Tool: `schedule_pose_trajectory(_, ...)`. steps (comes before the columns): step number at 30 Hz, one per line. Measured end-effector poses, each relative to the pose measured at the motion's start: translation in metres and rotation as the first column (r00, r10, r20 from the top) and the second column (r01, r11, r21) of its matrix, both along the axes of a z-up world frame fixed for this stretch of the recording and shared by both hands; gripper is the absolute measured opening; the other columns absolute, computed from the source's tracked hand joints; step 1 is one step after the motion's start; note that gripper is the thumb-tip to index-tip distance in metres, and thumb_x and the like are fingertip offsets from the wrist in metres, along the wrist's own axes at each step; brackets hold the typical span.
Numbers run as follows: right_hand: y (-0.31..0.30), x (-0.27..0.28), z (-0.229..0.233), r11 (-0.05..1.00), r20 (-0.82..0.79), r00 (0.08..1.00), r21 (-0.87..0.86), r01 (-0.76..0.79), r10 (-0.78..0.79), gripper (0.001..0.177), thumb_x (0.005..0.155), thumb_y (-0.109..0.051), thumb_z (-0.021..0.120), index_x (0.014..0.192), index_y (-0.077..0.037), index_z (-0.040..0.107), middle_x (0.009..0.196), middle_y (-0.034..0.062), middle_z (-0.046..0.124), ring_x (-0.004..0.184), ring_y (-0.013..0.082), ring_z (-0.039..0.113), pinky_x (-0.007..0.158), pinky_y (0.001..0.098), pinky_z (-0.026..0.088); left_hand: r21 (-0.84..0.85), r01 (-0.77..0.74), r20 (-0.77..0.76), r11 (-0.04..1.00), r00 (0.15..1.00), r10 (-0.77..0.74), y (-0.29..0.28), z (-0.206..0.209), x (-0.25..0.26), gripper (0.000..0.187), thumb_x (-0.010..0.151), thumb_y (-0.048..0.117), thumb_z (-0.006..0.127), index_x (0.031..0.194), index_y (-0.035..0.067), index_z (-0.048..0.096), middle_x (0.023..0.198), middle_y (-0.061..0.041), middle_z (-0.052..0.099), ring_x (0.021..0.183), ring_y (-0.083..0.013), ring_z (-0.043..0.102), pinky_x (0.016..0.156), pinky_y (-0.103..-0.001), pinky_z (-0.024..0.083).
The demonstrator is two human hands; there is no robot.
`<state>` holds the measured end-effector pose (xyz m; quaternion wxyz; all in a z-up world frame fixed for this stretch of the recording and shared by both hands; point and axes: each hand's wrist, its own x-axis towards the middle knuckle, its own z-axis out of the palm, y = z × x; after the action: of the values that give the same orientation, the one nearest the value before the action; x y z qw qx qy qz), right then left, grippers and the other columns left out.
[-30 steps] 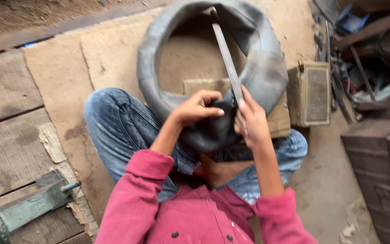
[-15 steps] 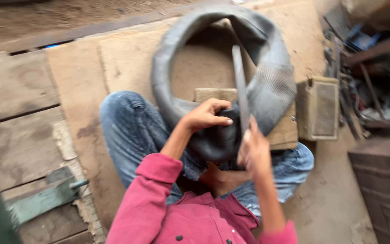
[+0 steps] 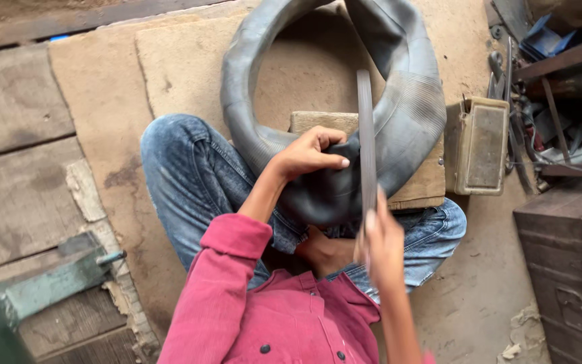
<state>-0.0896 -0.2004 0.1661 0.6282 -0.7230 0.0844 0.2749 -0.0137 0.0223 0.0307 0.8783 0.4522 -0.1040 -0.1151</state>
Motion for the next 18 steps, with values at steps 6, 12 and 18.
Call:
schedule_pose_trajectory(6, 0.027, 0.086, -0.014, 0.984, 0.003, 0.996, 0.157, -0.084, 0.084, 0.057, 0.102, -0.024, 0.051, 0.158, -0.012, 0.043, 0.053, -0.0082, 0.031, 0.038, 0.0048, 0.029, 0.035, 0.0254, 0.027, 0.063, -0.015, -0.044, 0.998, 0.999, 0.017, -0.003, 0.010, -0.002, 0.020, 0.085, 0.008, 0.079, 0.079, 0.008, 0.060, 0.075, 0.008, 0.061, 0.072, -0.0014, 0.057, 0.064, -0.022, 0.046)
schedule_pose_trajectory(12, -0.039, -0.033, -0.003, 1.000, -0.048, 0.999, 0.001, 0.023, -0.023, 0.059, 0.101, -0.028, 0.052, 0.158, -0.015, 0.043, 0.054, -0.0064, 0.034, 0.042, 0.0052, 0.030, 0.038, 0.0256, 0.026, 0.093, -0.022, -0.031, 0.995, 0.999, 0.025, -0.004, 0.008, -0.004, 0.013, 0.084, 0.008, 0.078, 0.083, 0.006, 0.066, 0.078, 0.008, 0.061, 0.074, -0.0006, 0.056, 0.067, -0.022, 0.047)
schedule_pose_trajectory(18, 0.010, 0.075, -0.023, 0.993, -0.065, 0.991, 0.012, -0.116, 0.116, 0.055, 0.103, -0.022, 0.049, 0.158, -0.017, 0.046, 0.058, -0.0088, 0.033, 0.041, 0.0035, 0.029, 0.036, 0.0236, 0.025, 0.068, -0.076, -0.011, 0.995, 0.997, 0.076, -0.006, 0.004, -0.001, 0.015, 0.083, 0.007, 0.079, 0.083, 0.006, 0.064, 0.078, 0.009, 0.060, 0.074, -0.0010, 0.055, 0.066, -0.022, 0.046)
